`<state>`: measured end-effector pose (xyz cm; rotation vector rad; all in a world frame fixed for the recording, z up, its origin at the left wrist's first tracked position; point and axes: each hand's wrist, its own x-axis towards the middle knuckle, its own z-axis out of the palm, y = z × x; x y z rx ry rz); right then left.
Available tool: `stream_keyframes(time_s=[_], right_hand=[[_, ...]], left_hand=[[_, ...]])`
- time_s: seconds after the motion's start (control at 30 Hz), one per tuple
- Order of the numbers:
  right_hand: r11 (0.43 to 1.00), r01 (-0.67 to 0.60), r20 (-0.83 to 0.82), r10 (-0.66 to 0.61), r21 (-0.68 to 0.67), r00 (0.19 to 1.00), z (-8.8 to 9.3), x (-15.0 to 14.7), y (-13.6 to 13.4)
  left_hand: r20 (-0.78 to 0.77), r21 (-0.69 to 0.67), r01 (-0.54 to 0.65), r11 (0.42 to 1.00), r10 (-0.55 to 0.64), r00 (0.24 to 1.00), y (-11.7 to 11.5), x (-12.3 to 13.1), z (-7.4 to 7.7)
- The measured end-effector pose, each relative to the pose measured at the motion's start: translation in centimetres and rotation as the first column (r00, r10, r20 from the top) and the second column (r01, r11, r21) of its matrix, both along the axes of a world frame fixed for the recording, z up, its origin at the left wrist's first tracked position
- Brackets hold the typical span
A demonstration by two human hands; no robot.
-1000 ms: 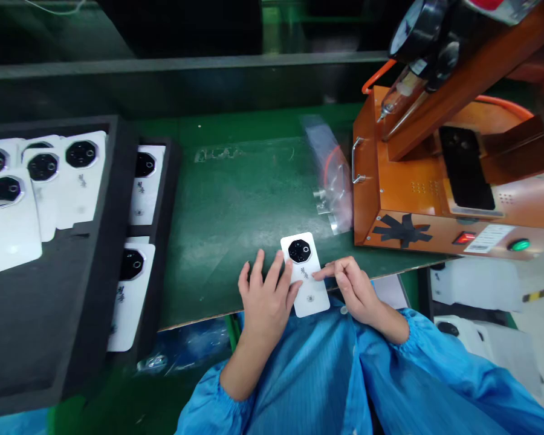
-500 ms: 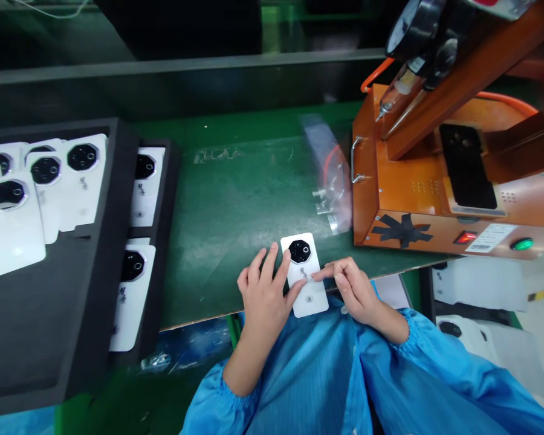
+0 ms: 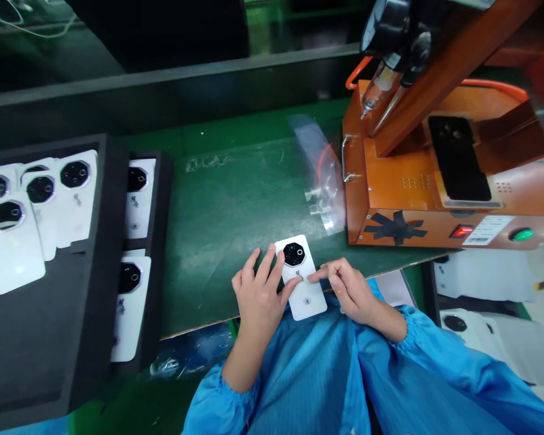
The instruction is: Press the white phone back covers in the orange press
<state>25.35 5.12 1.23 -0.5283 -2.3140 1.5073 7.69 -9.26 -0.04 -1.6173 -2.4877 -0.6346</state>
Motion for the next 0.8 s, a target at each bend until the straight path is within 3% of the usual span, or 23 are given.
stream_keyframes(time_s=[0.1,0.27,0.33,0.53,0.8], right_hand=[[1.0,-0.007,-0.008,0.007,-0.021,1.0,-0.4,0.1,0.0],[1.0,-0.01,-0.017,0.01,-0.015,1.0,-0.8,0.2,0.0],[1.0,-0.015,-0.011,0.015,0.002,1.0,-0.7,0.2,0.0],[1.0,-0.02,-0.009,0.02,0.007,1.0,-0.8,0.2,0.1],[0.999,-0.042,-0.008,0.042,0.0,0.999,-0.9,0.3,0.2]], left_hand=[[0.011,0.122,0.023,0.992,-0.024,1.0,-0.5,0.7,-0.4],[0.28,0.234,-0.062,0.97,-0.006,0.96,-1.1,0.2,-0.2],[0.328,0.188,-0.079,0.979,0.013,0.945,-0.7,-0.5,0.3],[0.299,-0.138,-0.131,0.982,0.167,0.94,1.3,-1.8,1.4],[0.364,-0.195,-0.192,0.962,0.252,0.897,2.4,-2.3,2.0]])
